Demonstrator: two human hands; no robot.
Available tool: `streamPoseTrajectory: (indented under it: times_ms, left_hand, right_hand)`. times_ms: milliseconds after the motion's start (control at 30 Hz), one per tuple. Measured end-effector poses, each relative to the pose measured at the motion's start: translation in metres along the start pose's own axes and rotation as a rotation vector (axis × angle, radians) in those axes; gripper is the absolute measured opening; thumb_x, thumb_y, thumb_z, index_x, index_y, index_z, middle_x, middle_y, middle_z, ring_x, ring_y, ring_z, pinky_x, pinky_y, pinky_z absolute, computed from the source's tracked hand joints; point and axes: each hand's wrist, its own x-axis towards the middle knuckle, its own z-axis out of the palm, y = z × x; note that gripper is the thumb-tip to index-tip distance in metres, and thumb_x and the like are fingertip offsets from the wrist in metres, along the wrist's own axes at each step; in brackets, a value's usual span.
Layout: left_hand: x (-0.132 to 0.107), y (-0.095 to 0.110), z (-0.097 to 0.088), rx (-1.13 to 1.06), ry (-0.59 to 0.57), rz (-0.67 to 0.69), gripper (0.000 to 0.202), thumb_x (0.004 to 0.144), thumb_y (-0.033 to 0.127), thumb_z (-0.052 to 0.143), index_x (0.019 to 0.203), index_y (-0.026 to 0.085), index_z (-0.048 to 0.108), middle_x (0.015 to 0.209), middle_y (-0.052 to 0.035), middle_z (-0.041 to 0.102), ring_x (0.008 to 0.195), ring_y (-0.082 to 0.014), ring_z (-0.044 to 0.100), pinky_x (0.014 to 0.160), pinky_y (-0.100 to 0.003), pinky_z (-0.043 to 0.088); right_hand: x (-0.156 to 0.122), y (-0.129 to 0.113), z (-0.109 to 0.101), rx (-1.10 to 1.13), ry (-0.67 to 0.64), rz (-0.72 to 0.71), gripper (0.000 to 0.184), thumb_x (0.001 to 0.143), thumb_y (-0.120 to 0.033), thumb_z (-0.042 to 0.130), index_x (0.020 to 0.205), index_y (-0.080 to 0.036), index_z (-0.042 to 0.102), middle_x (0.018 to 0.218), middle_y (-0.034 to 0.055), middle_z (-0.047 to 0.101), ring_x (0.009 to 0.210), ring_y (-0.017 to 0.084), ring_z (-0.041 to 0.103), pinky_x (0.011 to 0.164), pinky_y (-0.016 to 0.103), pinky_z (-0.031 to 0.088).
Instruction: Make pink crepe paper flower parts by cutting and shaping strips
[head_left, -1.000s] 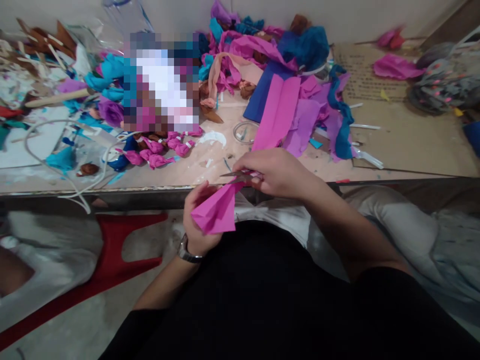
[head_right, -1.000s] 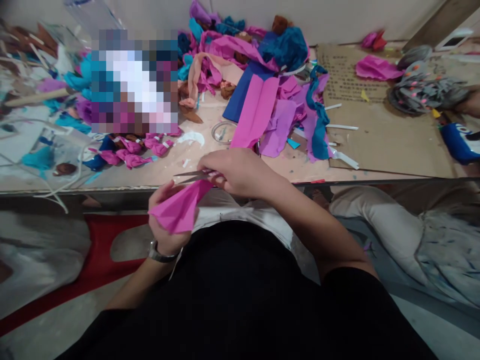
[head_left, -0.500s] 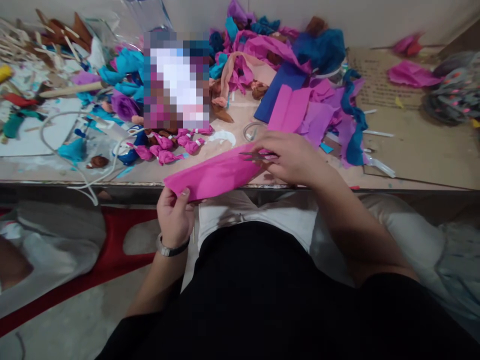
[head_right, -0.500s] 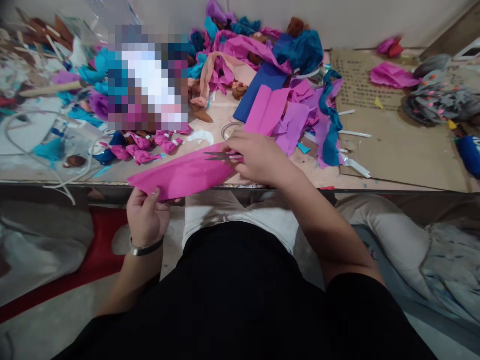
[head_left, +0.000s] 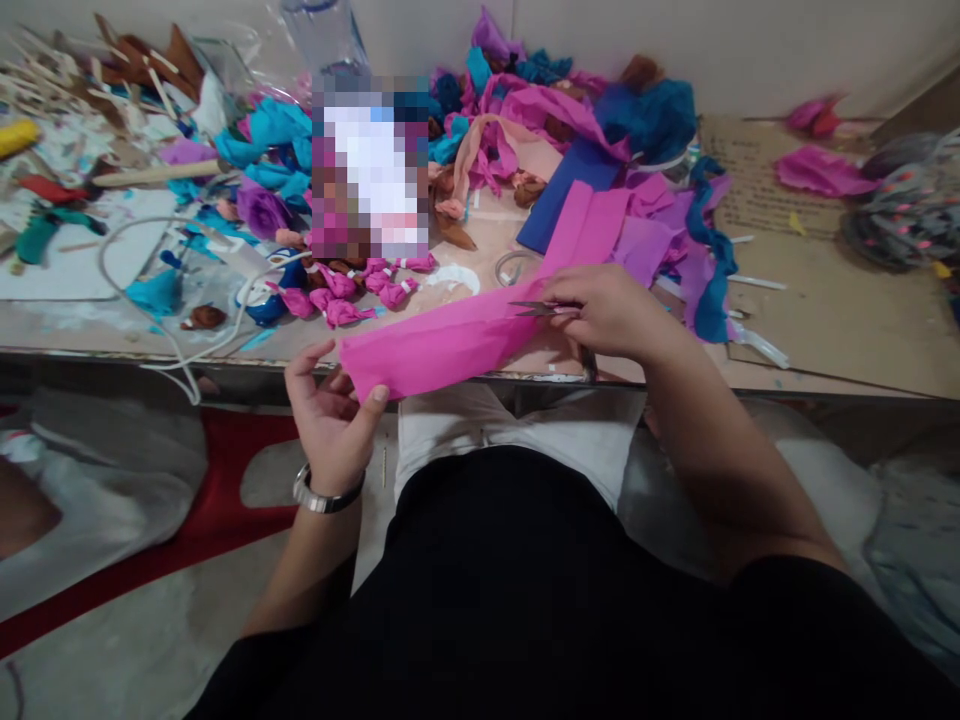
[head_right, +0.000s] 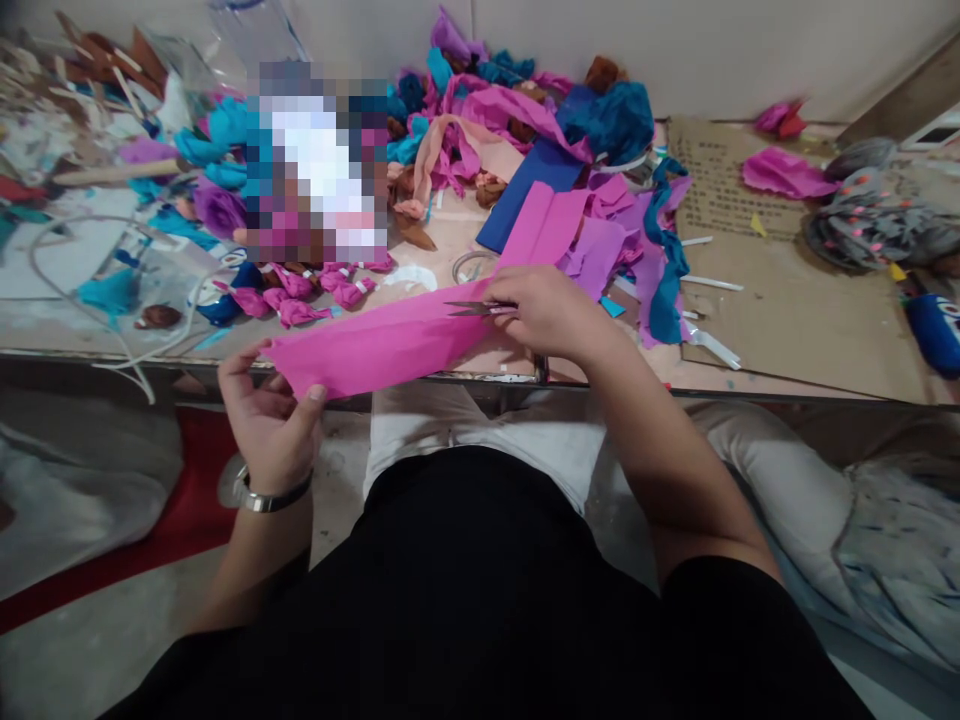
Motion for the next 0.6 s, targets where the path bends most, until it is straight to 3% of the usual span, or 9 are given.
streamPoseTrajectory:
  times_ms: [133,233,400,600]
  left_hand:
    - [-0.006,0.011,0.006,0.063,-0.041,0.100,0.092,0.060,0.031,0.105,0.133,0.028,0.049,0.119,-0.0061,0.065,0.097,-0.0192,0.073,0.077,-0.030,0.063]
    - [-0.010,0.013,0.008,0.114,-0.107,0.225,0.091,0.062,0.029,0.105,0.131,0.029,0.045,0.116,-0.0058,0.067,0.108,-0.0234,0.074,0.085,-0.035,0.065]
    - [-0.013,0.019,0.009,0.071,-0.199,0.217,0.067,0.079,0.035,0.094,0.128,0.029,0.049,0.120,-0.0086,0.072,0.113,-0.0266,0.075,0.093,-0.043,0.064]
    - [-0.008,0.017,0.010,-0.037,-0.125,0.054,0.029,0.087,0.039,0.086,0.102,0.021,0.070,0.105,-0.0096,0.075,0.106,-0.0252,0.075,0.088,-0.036,0.062]
  right_hand:
    - [-0.006,0.003,-0.003,-0.010,0.079,-0.024,0.026,0.081,-0.007,0.059,0.095,-0.018,0.078,0.097,0.0079,0.076,0.090,0.023,0.070,0.078,0.034,0.051]
    - [-0.012,0.005,-0.003,-0.003,0.123,-0.035,0.027,0.081,-0.006,0.059,0.097,-0.019,0.077,0.101,0.0081,0.077,0.093,0.024,0.071,0.080,0.036,0.053]
    - [-0.021,0.007,-0.001,0.056,0.180,-0.052,0.030,0.082,-0.009,0.063,0.104,-0.021,0.079,0.112,0.0076,0.079,0.104,0.026,0.074,0.089,0.040,0.059]
    - [-0.032,0.010,0.003,0.079,0.191,-0.011,0.041,0.077,-0.006,0.064,0.110,-0.025,0.079,0.114,0.0052,0.082,0.104,0.027,0.077,0.089,0.042,0.062]
